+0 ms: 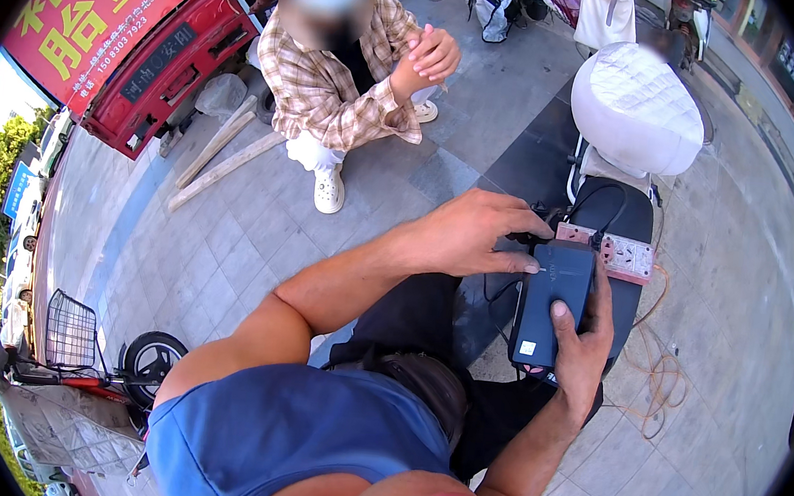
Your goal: The person connects a power cord to an electronic charger, picks it up to show the label, and connects it to a power strip on a motorcycle seat while crouching on a sidewalk.
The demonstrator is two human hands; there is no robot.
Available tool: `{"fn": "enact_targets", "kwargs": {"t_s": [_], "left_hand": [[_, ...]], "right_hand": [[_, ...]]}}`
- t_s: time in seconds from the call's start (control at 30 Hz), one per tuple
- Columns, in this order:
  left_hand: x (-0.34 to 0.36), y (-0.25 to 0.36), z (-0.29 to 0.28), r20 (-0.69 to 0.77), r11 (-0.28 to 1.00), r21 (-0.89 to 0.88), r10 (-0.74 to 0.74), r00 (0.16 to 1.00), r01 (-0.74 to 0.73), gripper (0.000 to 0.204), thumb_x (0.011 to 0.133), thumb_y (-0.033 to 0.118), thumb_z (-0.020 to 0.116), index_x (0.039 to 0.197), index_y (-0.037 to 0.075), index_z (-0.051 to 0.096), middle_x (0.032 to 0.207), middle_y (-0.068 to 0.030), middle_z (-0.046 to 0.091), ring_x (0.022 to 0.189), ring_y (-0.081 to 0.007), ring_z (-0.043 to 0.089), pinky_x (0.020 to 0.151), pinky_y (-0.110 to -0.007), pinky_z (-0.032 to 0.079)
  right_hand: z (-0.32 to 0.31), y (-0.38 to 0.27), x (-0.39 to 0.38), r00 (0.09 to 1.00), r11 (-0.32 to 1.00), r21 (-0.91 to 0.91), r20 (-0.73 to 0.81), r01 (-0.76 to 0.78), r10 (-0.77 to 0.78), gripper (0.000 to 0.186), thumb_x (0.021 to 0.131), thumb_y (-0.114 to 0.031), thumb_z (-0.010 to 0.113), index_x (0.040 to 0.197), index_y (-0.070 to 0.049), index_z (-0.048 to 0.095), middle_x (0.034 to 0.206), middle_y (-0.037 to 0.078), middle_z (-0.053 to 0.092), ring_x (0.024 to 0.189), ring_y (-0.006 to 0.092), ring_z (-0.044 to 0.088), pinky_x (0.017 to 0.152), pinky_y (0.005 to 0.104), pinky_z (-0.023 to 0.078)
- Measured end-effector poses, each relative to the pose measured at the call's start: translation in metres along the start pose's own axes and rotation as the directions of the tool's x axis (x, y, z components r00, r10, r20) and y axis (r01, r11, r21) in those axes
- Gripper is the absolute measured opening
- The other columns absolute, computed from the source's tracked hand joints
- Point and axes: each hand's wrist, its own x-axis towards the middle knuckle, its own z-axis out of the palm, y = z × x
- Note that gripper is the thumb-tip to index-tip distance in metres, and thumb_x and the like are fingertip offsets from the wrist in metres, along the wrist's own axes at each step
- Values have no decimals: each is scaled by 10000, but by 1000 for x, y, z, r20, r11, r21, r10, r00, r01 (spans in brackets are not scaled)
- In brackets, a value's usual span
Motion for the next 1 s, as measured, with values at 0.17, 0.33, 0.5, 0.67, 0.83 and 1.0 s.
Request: {"fn": "enact_targets", "kwargs": {"t_s": [0.17, 0.33, 0.5, 0.67, 0.83, 1.0], "left_hand": [[0, 5, 3, -47, 998, -65, 23, 999, -26, 469, 844, 216, 824, 1270, 63, 699, 1126, -145, 694, 1004, -334, 691, 859, -416, 558], [3, 9, 3, -64, 997, -38, 70, 995, -73, 495, 836, 168, 823, 1306, 81, 692, 1181, -150, 663, 1044, -326, 671, 893, -417, 548], [7, 16, 2, -67, 992, -88, 80, 995, -86, 510, 849, 192, 817, 1332, 95, 683, 1200, -146, 650, 1038, -330, 663, 921, -430, 538], [10, 13, 14, -111, 977, -174, 101, 989, -119, 532, 845, 200, 816, 1353, 127, 675, 1161, -144, 680, 1050, -330, 670, 918, -415, 543], [13, 13, 16, -114, 973, -215, 58, 992, -82, 467, 839, 276, 838, 1234, 61, 713, 1104, -135, 732, 1071, -309, 694, 916, -425, 539], [14, 22, 21, -197, 995, -21, -97, 976, 95, 403, 797, 301, 882, 1035, 27, 706, 878, -121, 714, 754, -265, 707, 681, -359, 561]], "right_hand": [[-8, 5, 1, 1000, 999, 39, 18, 12, -13, 827, 903, -279, 756, 1578, 2, 369, 1404, 248, 570, 1253, 296, 589, 1050, 420, 482], [-10, 12, 2, 1000, 994, 109, 19, 6, -9, 851, 935, -341, 732, 1583, 35, 328, 1437, 252, 538, 1294, 297, 556, 1087, 404, 447], [-16, 14, 1, 996, 975, 218, 84, -47, 29, 833, 974, -383, 692, 1577, 56, 319, 1485, 227, 496, 1360, 284, 490, 1143, 393, 381], [-14, 11, 0, 997, 996, 79, 60, 40, -45, 842, 982, -416, 669, 1578, 58, 309, 1500, 232, 479, 1381, 295, 463, 1170, 398, 341], [-12, 11, -3, 993, 991, -88, 75, 101, -95, 872, 955, -418, 684, 1572, 65, 301, 1477, 263, 496, 1358, 319, 497, 1148, 409, 373], [3, -6, -3, 999, 942, -335, 33, 28, -18, 838, 911, -315, 729, 1578, -12, 321, 1326, 316, 616, 1216, 400, 649, 1032, 456, 495]]}}
